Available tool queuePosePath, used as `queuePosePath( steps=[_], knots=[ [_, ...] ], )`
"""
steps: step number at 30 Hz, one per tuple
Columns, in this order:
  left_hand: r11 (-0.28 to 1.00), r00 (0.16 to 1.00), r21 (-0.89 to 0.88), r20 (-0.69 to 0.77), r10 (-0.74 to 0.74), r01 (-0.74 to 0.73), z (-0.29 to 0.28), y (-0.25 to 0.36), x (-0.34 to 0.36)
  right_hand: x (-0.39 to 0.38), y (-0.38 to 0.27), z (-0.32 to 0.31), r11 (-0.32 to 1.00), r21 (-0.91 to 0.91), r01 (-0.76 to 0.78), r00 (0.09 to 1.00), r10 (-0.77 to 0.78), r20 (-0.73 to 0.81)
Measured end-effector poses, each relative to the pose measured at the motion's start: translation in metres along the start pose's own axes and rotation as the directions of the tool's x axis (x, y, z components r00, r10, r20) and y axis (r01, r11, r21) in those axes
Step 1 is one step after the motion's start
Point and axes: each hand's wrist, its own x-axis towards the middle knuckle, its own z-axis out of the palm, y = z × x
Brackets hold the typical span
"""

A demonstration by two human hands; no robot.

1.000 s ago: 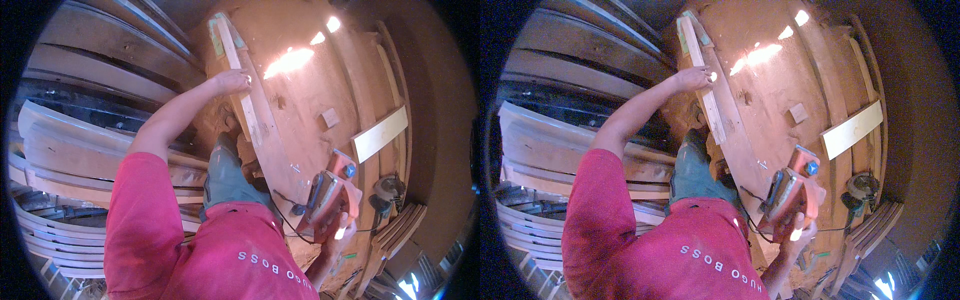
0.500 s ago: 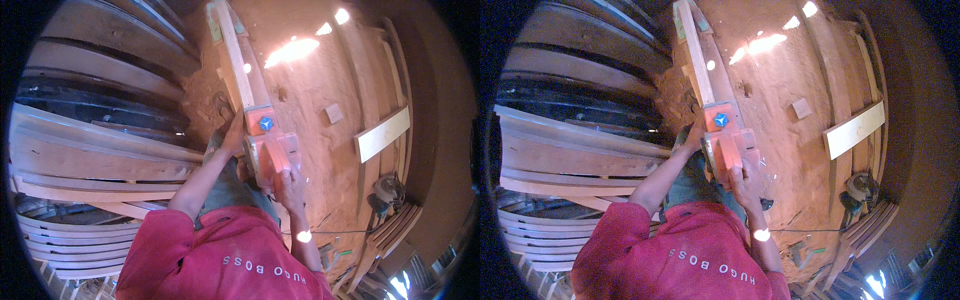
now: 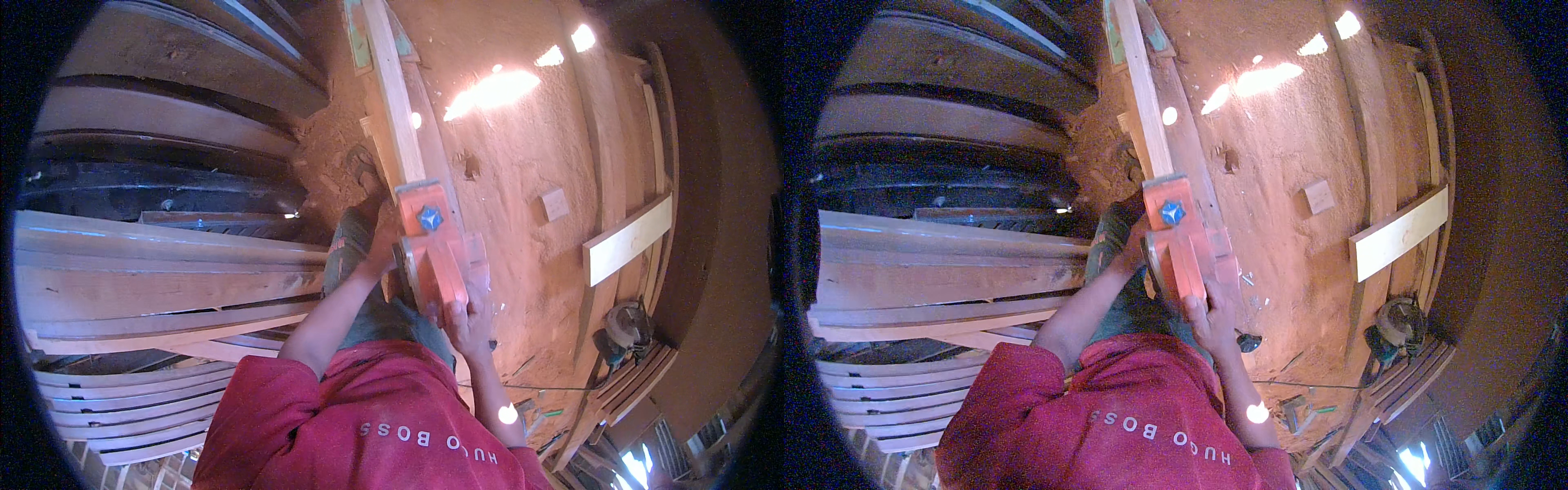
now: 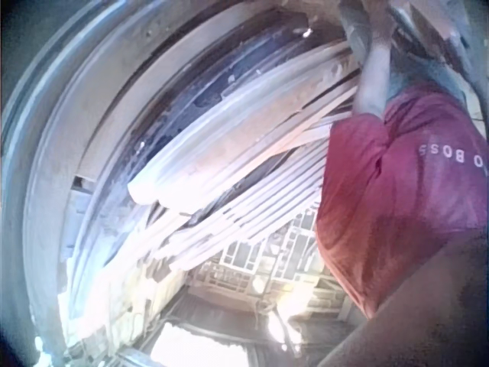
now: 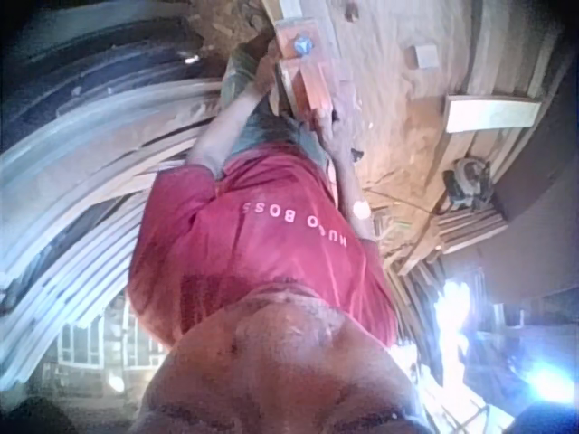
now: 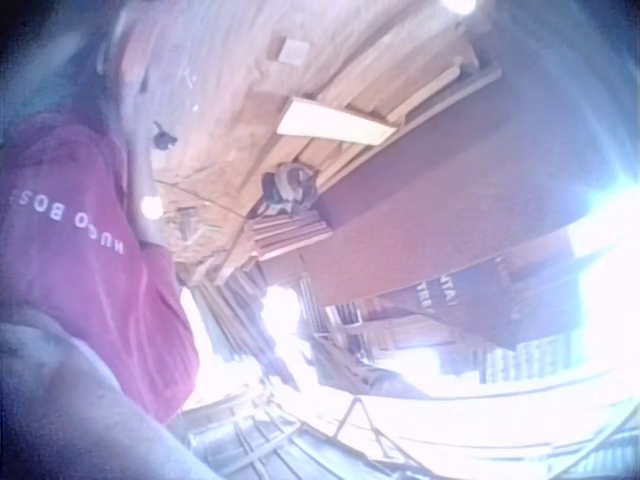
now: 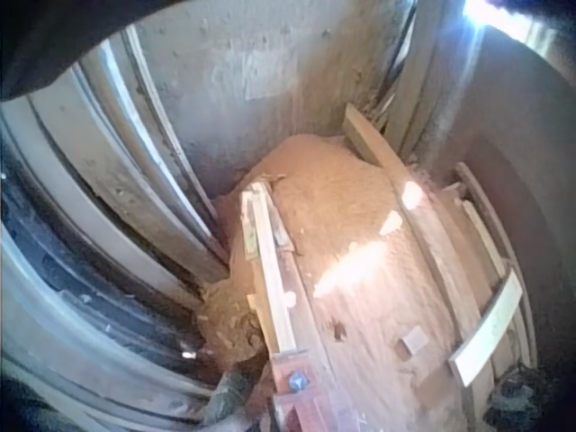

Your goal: The person measures a small wooden block, then repeatedly strikes it with a hammer to break and shape it. They use pliers to pull off splinters and a power sander to smooth the edges. The person continues to hammer and sand the block, creating wood dust and debris.

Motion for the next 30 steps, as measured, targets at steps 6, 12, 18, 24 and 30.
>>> queuePosePath(
  steps=[6,12,18,24,30],
  knots=[
    [0.893,0.994,0.44,-0.002,0.105,-0.094,-0.002,0.016,0.0,0.088,-0.078,0.014,0.993,-0.065,0.098,0.995,-0.098,0.002],
    [0.763,0.985,0.623,0.104,0.14,-0.174,-0.014,-0.009,0.011,0.172,-0.136,0.033,0.952,-0.096,0.291,0.945,-0.302,-0.124],
    [0.653,0.986,0.742,0.07,0.151,-0.153,-0.01,0.001,0.01,0.273,-0.181,0.05,0.832,-0.244,0.498,0.815,-0.545,-0.196],
    [0.751,0.997,0.66,0.064,-0.033,-0.018,-0.003,0.022,0.013,0.346,-0.266,0.046,0.931,-0.189,0.311,0.947,-0.32,-0.014],
    [0.6,0.979,0.782,0.061,0.193,-0.168,-0.009,0.001,0.016,0.267,-0.197,0.044,0.874,-0.01,0.486,0.871,-0.486,-0.073]
  ],
)
